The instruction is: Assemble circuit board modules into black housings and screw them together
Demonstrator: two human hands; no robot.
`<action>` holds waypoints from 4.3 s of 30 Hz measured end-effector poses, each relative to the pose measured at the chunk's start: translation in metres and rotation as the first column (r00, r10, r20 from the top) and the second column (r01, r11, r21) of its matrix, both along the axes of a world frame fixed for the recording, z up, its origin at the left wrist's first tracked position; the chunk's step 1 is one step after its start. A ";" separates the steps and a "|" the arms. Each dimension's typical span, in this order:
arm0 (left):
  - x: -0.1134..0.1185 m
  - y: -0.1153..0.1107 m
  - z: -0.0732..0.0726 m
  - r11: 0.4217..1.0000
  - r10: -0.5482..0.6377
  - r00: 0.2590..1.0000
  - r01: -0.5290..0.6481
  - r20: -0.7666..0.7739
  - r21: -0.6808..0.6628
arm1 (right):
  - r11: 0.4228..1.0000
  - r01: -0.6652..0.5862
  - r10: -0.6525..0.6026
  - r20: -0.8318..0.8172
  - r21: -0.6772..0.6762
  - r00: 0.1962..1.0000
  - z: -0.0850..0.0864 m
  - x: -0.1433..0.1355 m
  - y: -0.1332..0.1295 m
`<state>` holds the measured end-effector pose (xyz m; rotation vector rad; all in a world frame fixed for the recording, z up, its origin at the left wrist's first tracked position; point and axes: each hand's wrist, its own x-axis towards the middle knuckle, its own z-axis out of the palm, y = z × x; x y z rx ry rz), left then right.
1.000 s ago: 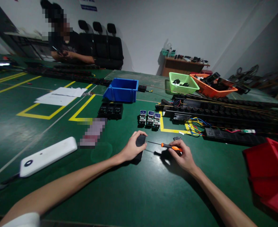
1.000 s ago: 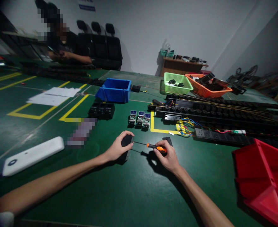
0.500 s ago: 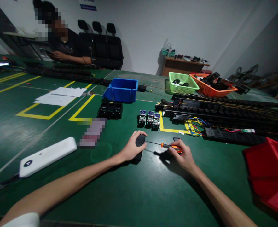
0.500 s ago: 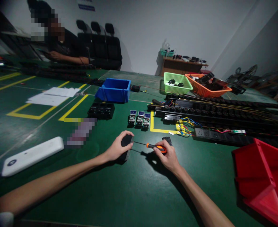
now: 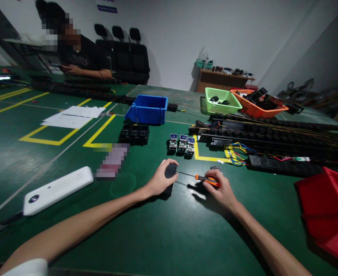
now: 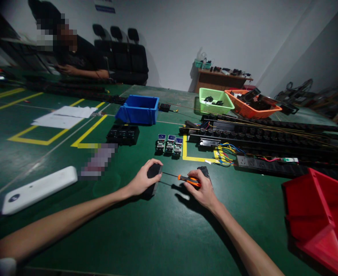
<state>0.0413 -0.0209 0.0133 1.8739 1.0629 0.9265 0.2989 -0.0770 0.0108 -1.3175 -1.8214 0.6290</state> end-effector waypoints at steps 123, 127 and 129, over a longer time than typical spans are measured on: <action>0.002 -0.012 0.008 0.992 -0.005 1.000 0.003 0.021 0.126 | 0.975 -0.082 0.082 0.005 0.208 0.997 0.010 -0.005 0.001; 0.002 -0.012 0.008 0.993 -0.001 1.000 -0.002 0.019 0.119 | 0.976 -0.066 0.067 0.004 0.208 0.998 0.010 -0.004 0.001; 0.002 -0.012 0.008 0.993 -0.003 1.000 0.000 0.021 0.121 | 0.977 -0.065 0.065 0.006 0.202 0.998 0.010 -0.003 0.001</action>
